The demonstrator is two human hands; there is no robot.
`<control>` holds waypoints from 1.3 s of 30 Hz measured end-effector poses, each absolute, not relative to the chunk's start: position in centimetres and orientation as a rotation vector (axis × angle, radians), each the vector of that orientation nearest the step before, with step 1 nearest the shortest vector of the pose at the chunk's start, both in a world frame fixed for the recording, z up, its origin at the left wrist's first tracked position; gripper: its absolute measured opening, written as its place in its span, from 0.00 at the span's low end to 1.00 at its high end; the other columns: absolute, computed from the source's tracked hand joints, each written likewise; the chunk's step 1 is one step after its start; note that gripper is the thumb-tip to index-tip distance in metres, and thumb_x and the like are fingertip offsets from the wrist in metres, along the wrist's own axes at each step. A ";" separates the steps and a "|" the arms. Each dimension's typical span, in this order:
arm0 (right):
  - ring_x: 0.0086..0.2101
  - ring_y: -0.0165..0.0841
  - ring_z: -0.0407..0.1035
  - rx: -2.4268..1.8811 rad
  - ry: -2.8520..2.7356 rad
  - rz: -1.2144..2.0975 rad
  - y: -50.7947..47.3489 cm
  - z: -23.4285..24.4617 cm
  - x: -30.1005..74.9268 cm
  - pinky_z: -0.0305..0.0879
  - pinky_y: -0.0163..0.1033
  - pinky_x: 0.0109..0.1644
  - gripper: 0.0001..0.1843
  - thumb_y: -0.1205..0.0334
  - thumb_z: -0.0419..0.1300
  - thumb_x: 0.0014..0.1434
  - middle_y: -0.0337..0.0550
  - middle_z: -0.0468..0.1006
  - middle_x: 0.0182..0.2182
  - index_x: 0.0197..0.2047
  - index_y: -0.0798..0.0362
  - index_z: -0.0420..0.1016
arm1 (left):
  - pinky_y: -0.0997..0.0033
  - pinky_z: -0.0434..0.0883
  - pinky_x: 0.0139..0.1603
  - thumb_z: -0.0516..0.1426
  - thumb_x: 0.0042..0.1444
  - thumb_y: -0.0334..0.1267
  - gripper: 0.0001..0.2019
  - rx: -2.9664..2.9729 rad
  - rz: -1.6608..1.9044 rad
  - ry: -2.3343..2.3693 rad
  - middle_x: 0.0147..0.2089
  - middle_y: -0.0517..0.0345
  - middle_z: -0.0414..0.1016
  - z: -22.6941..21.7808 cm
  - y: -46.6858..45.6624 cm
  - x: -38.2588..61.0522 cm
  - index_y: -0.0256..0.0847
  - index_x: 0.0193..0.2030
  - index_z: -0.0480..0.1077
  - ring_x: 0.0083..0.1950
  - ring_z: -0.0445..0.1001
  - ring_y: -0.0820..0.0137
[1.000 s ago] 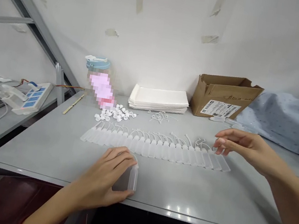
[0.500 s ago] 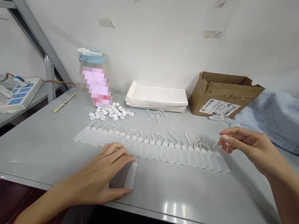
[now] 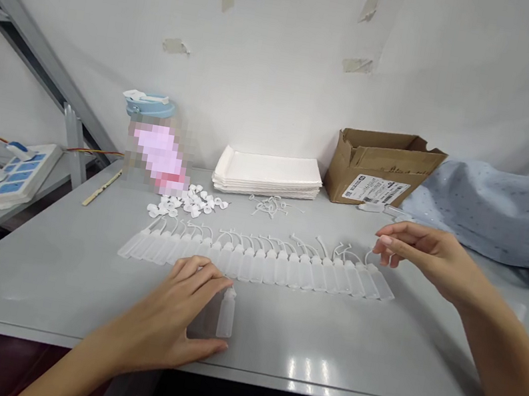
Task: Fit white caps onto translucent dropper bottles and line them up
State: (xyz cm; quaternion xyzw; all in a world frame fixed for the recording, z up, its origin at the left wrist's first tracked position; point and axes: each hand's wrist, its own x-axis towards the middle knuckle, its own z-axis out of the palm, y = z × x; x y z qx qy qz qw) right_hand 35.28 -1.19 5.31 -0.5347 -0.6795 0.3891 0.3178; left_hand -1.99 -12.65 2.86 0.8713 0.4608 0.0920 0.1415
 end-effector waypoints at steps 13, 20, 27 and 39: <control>0.27 0.32 0.66 -1.422 -1.768 0.996 -1.3 5.6 35.4 0.63 0.40 0.34 0.19 0.45 0.62 0.53 0.43 0.76 0.25 0.34 0.54 0.75 | 0.56 0.63 0.52 0.58 0.54 0.42 0.21 2.519 0.287 1.342 0.50 0.52 0.67 3.1 -12.8 -2.0 0.44 0.54 0.61 0.52 0.59 0.57; 0.26 0.33 0.66 -1.443 -1.821 0.940 -0.6 4.5 36.6 0.64 0.40 0.32 0.16 0.44 0.60 0.54 0.41 0.76 0.26 0.35 0.48 0.76 | 0.52 0.61 0.56 0.60 0.50 0.39 0.22 2.462 0.232 1.371 0.50 0.52 0.67 3.5 -12.9 -1.6 0.44 0.52 0.62 0.53 0.60 0.57; 0.28 0.36 0.68 -1.617 -1.697 0.634 0.4 3.9 36.0 0.66 0.44 0.34 0.19 0.42 0.59 0.50 0.42 0.76 0.28 0.33 0.50 0.74 | 0.56 0.64 0.51 0.58 0.54 0.45 0.20 2.497 0.335 1.384 0.50 0.52 0.67 4.8 -11.0 -2.1 0.45 0.53 0.62 0.51 0.61 0.58; 0.33 0.39 0.73 -1.615 -1.757 0.173 2.7 1.7 37.5 0.68 0.43 0.35 0.09 0.57 0.53 0.51 0.44 0.79 0.30 0.30 0.51 0.71 | 0.58 0.65 0.44 0.48 0.60 0.35 0.14 2.802 0.081 1.905 0.38 0.42 0.76 3.6 4.4 0.6 0.35 0.37 0.74 0.47 0.68 0.52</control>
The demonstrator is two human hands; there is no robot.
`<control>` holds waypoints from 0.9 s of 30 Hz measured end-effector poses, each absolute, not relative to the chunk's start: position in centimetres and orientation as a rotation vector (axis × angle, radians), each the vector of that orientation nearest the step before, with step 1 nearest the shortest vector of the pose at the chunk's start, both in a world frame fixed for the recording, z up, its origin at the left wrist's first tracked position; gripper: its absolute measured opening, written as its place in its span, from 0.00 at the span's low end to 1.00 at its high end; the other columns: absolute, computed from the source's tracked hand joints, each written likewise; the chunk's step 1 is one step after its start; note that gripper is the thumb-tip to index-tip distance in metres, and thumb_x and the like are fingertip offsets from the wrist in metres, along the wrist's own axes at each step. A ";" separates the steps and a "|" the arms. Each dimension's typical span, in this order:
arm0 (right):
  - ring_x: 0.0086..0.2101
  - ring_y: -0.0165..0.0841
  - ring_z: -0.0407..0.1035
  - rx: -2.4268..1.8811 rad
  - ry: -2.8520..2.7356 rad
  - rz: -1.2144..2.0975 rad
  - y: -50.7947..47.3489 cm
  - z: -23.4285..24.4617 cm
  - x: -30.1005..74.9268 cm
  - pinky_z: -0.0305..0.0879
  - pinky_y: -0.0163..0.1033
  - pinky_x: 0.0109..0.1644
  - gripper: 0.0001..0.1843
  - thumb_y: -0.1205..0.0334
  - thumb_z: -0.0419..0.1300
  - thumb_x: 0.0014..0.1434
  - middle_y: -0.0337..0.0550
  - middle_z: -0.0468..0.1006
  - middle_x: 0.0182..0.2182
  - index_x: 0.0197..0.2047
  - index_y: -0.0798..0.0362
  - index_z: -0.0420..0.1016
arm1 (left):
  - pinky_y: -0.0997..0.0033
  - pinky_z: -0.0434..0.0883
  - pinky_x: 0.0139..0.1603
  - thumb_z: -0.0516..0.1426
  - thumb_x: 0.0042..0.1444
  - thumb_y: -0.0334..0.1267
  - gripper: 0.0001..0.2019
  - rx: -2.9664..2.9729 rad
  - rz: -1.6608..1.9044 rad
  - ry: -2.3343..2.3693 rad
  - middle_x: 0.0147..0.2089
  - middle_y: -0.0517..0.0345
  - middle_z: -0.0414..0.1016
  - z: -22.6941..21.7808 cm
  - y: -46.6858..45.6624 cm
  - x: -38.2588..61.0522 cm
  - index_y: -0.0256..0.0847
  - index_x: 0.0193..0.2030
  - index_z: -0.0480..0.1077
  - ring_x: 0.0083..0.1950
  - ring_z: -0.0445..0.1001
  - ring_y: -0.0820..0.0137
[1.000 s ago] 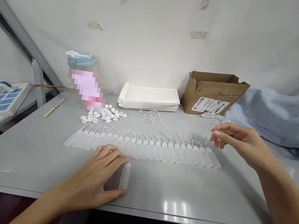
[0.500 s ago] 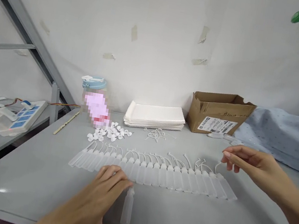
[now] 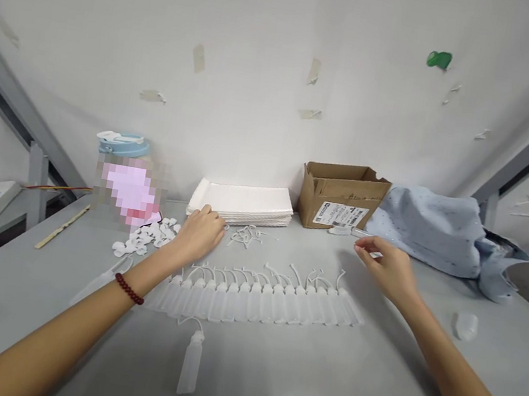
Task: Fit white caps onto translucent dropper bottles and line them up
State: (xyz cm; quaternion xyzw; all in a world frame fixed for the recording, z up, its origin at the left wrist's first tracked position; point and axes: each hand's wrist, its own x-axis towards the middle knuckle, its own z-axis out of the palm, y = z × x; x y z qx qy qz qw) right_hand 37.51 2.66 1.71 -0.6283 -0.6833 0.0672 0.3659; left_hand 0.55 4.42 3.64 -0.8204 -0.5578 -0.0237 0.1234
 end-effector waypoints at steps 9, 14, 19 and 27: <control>0.39 0.40 0.73 -1.699 -1.988 -0.121 5.5 0.9 37.8 0.67 0.42 0.41 0.14 0.71 0.50 0.56 0.51 0.78 0.41 0.43 0.56 0.72 | 0.56 0.65 0.38 0.44 0.57 0.31 0.18 -2.292 0.000 -1.723 0.32 0.34 0.76 3.6 4.9 2.2 0.33 0.28 0.75 0.42 0.71 0.48; 0.47 0.41 0.68 -1.703 -2.255 -0.211 7.8 1.6 37.1 0.62 0.41 0.48 0.23 0.81 0.50 0.50 0.50 0.77 0.45 0.46 0.56 0.72 | 0.58 0.64 0.36 0.43 0.58 0.34 0.18 -2.210 -0.091 -1.813 0.29 0.39 0.76 5.1 2.9 1.9 0.36 0.28 0.73 0.41 0.71 0.48; 0.46 0.43 0.65 -1.736 -2.401 -0.314 8.6 1.4 36.2 0.60 0.42 0.47 0.25 0.84 0.48 0.47 0.53 0.75 0.43 0.44 0.58 0.73 | 0.62 0.65 0.37 0.44 0.58 0.39 0.16 -2.186 -0.605 -2.061 0.35 0.46 0.77 5.6 0.5 1.4 0.38 0.33 0.71 0.43 0.71 0.53; 0.47 0.49 0.64 -1.784 -2.367 -0.314 8.0 0.4 36.1 0.59 0.49 0.46 0.22 0.82 0.47 0.52 0.60 0.73 0.46 0.46 0.61 0.71 | 0.69 0.64 0.32 0.51 0.52 0.48 0.15 -2.440 -1.224 -2.458 0.31 0.56 0.75 5.8 -0.9 2.0 0.39 0.27 0.70 0.31 0.70 0.67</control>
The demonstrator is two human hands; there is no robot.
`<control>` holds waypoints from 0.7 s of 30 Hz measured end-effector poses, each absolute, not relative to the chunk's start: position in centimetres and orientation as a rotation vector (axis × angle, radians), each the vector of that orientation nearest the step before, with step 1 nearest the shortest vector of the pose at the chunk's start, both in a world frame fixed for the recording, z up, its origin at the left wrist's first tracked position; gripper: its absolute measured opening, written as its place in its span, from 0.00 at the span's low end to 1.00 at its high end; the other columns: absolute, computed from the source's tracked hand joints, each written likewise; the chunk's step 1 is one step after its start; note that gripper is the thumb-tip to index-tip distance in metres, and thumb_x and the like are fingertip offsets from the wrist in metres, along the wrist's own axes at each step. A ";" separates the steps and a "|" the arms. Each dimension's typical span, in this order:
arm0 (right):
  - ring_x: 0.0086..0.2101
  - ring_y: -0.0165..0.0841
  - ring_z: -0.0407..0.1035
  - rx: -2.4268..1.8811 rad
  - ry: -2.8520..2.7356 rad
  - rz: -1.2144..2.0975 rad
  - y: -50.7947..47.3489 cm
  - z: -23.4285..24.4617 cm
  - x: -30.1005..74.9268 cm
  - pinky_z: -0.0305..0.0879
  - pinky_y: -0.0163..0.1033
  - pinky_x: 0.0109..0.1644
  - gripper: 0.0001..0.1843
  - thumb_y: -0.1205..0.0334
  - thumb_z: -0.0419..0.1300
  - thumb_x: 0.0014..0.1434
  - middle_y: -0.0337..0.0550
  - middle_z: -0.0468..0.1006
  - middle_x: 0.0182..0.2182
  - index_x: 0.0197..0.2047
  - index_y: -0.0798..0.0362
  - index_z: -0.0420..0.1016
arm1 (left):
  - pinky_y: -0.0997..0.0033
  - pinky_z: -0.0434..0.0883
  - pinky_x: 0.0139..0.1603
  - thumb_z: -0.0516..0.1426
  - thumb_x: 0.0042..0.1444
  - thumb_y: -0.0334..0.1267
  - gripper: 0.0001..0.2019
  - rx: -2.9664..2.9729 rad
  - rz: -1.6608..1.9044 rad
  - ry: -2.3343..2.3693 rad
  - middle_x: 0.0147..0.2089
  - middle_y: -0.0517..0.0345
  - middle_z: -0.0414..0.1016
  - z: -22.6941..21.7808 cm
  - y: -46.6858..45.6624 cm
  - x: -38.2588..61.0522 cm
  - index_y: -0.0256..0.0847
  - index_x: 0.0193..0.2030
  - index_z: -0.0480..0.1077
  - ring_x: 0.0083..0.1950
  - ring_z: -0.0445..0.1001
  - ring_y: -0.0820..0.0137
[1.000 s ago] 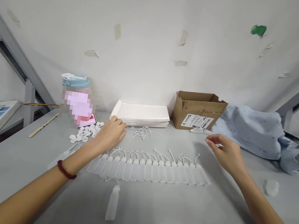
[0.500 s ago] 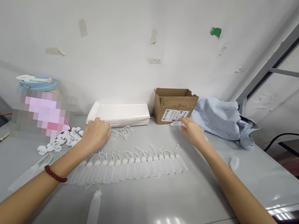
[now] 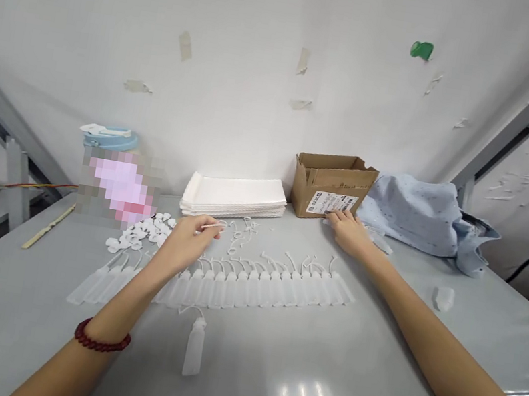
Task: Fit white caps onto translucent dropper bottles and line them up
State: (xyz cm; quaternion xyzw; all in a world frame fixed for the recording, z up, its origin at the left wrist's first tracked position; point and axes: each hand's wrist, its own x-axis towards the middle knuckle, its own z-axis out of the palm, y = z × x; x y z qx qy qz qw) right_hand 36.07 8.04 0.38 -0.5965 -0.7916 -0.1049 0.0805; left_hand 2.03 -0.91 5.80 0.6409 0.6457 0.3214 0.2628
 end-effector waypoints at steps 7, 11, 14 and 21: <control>0.49 0.41 0.68 -1.522 -2.264 -0.220 2.9 3.8 30.6 0.64 0.44 0.49 0.15 0.66 0.46 0.65 0.52 0.74 0.49 0.53 0.52 0.64 | 0.72 0.64 0.34 0.56 0.54 0.45 0.12 1.356 0.975 1.134 0.30 0.57 0.69 6.6 -2.7 3.5 0.37 0.30 0.71 0.33 0.66 0.71; 0.43 0.38 0.73 -0.904 -2.209 0.282 -1.8 4.3 25.8 0.70 0.45 0.46 0.16 0.63 0.52 0.63 0.47 0.77 0.42 0.55 0.49 0.61 | 0.72 0.62 0.33 0.56 0.57 0.43 0.11 1.212 0.940 0.881 0.28 0.59 0.65 6.5 -3.8 5.0 0.37 0.29 0.70 0.31 0.63 0.73; 0.42 0.37 0.74 -0.787 -2.157 0.310 -3.7 3.5 24.3 0.72 0.45 0.43 0.19 0.66 0.53 0.63 0.49 0.77 0.41 0.57 0.51 0.58 | 0.72 0.61 0.33 0.55 0.58 0.43 0.13 1.176 0.900 0.853 0.26 0.60 0.65 6.4 -4.4 5.6 0.36 0.28 0.69 0.30 0.62 0.74; 0.42 0.36 0.73 -0.731 -2.072 0.274 -4.0 2.8 24.5 0.73 0.43 0.43 0.20 0.67 0.53 0.63 0.48 0.76 0.43 0.58 0.49 0.59 | 0.70 0.59 0.34 0.54 0.58 0.40 0.14 1.181 0.883 0.898 0.24 0.61 0.63 6.3 -4.8 5.9 0.37 0.23 0.67 0.29 0.60 0.74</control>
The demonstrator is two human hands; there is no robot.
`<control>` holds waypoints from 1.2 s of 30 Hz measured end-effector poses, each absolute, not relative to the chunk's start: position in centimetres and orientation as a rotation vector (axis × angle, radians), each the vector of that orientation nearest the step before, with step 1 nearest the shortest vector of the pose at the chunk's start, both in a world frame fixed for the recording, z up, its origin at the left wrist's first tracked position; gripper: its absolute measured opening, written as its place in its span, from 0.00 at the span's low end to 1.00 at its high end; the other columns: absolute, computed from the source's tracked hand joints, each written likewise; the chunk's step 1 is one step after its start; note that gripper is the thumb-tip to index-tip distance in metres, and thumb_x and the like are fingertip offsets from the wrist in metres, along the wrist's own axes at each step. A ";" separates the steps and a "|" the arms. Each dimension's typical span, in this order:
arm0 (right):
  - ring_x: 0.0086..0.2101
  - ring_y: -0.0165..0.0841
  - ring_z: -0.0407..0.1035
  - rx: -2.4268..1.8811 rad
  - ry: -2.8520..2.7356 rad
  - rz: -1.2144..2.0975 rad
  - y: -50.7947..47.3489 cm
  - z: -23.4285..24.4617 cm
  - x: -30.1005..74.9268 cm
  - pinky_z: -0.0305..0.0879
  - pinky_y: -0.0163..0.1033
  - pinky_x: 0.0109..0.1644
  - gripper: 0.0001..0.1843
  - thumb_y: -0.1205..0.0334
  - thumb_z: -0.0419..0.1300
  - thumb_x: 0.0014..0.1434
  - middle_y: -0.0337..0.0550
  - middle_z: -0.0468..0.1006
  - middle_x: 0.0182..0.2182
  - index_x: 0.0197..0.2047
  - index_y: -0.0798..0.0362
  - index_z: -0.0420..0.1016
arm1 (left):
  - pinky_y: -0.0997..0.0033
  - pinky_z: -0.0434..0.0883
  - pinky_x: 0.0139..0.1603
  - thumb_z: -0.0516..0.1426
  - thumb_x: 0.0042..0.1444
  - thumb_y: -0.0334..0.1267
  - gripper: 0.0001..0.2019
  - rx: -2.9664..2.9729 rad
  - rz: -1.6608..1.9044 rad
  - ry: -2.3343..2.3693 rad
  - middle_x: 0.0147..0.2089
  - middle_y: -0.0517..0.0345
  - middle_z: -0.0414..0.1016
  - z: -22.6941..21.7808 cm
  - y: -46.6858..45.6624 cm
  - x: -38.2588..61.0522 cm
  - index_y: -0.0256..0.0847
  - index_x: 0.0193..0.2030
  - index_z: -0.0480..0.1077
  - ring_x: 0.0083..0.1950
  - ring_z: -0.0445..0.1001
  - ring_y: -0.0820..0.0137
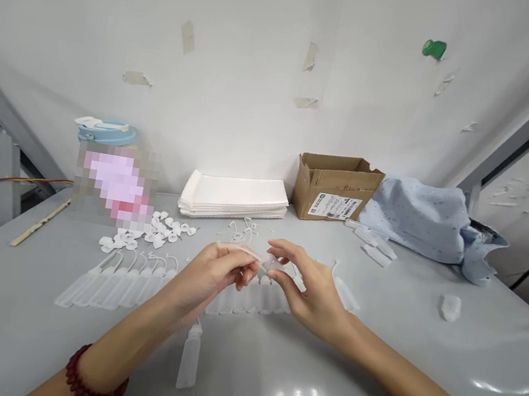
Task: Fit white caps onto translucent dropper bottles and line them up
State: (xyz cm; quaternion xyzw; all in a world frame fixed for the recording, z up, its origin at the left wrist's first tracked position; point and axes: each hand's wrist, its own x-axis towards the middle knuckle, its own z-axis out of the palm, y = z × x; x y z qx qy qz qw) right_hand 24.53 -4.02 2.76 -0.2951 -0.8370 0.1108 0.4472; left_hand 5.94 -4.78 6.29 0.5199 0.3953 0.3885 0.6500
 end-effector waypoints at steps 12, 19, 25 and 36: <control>0.38 0.32 0.72 -0.762 -2.041 0.560 -4.5 3.4 24.6 0.70 0.39 0.42 0.17 0.68 0.55 0.62 0.43 0.78 0.40 0.54 0.49 0.67 | 0.70 0.60 0.36 0.53 0.59 0.45 0.16 1.254 0.852 0.950 0.25 0.62 0.63 6.0 -5.1 6.4 0.38 0.24 0.65 0.30 0.60 0.74; 0.32 0.31 0.71 -0.880 -1.718 1.174 -4.6 3.8 24.3 0.65 0.37 0.35 0.14 0.63 0.58 0.58 0.40 0.78 0.30 0.48 0.52 0.69 | 0.70 0.62 0.31 0.51 0.60 0.42 0.15 1.557 0.864 1.179 0.23 0.62 0.64 5.9 -5.1 6.5 0.39 0.24 0.65 0.27 0.62 0.73; 0.33 0.31 0.73 -0.796 -1.400 1.590 -4.4 4.0 24.1 0.65 0.38 0.41 0.15 0.59 0.64 0.53 0.39 0.79 0.28 0.43 0.54 0.70 | 0.63 0.66 0.45 0.54 0.58 0.31 0.08 2.562 1.308 1.089 0.42 0.50 0.72 5.3 -5.3 6.1 0.36 0.44 0.68 0.45 0.67 0.65; 0.34 0.34 0.74 -0.792 -1.218 1.714 -4.7 4.2 24.1 0.67 0.39 0.39 0.16 0.55 0.67 0.49 0.45 0.80 0.30 0.37 0.56 0.72 | 0.56 0.69 0.47 0.60 0.56 0.40 0.22 2.812 1.107 0.989 0.47 0.45 0.71 4.7 -5.7 6.1 0.35 0.55 0.60 0.50 0.67 0.59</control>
